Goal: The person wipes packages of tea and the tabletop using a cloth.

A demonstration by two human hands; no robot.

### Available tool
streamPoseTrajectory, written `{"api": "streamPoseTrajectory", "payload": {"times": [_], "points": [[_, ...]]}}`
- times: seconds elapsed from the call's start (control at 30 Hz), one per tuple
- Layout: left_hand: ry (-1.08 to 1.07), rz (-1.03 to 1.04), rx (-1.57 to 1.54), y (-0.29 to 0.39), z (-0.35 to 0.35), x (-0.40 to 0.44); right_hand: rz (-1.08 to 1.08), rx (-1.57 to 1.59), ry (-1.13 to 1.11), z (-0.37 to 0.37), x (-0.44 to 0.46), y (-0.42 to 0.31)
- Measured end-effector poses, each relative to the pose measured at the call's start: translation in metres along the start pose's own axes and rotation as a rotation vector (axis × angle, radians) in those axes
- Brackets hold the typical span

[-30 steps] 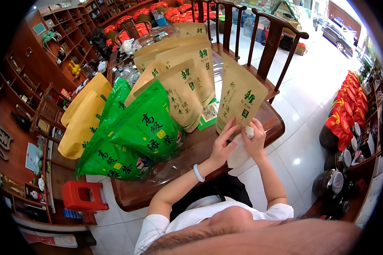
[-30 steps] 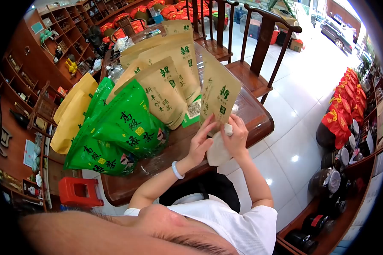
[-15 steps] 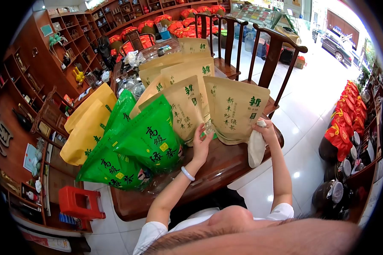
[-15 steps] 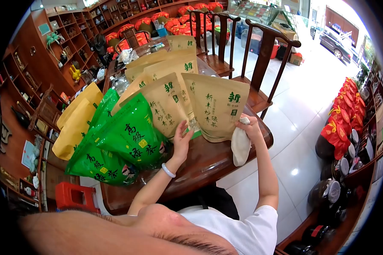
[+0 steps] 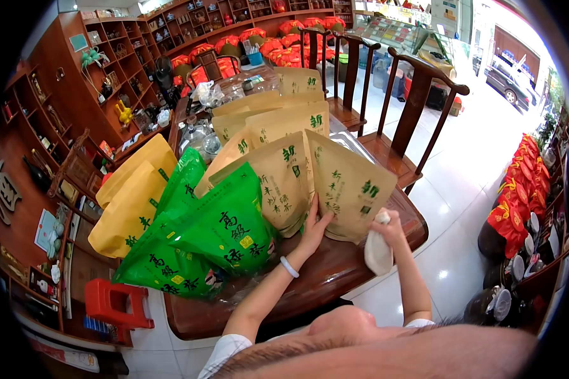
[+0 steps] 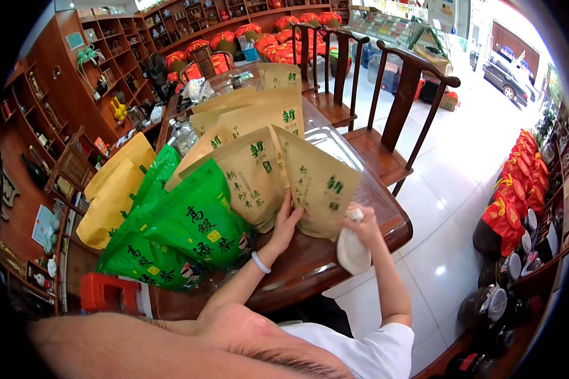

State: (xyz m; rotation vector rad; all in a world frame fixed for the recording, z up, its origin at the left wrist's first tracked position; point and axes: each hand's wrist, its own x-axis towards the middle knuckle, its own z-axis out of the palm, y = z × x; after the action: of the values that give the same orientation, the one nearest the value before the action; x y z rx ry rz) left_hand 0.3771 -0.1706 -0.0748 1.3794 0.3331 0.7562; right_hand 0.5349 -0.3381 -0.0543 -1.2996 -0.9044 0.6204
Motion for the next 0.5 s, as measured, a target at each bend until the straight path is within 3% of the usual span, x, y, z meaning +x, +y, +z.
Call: {"api": "streamPoseTrajectory", "payload": {"times": [0.17,0.23,0.3,0.37,0.43,0.5], "points": [[-0.086,0.125,0.025,0.024,0.007,-0.03,-0.283,-0.129,0.1,0.072,-0.034,-0.018],[-0.128,0.329,0.283,0.031,0.003,-0.04,-0.414,-0.199,0.122,0.092,-0.042,-0.014],[-0.068,0.232,0.377,0.031,-0.001,-0.046,-0.406,-0.21,0.027,0.114,-0.05,-0.008],[0.134,0.072,-0.01,0.034,-0.001,-0.05,-0.439,-0.286,-0.053,0.13,-0.051,-0.007],[0.204,0.132,0.064,0.048,-0.006,-0.048,-0.391,-0.462,-0.137,0.13,-0.049,0.012],[0.198,0.124,0.097,0.041,-0.022,-0.041,-0.296,-0.496,0.031,0.123,-0.05,0.02]]}}
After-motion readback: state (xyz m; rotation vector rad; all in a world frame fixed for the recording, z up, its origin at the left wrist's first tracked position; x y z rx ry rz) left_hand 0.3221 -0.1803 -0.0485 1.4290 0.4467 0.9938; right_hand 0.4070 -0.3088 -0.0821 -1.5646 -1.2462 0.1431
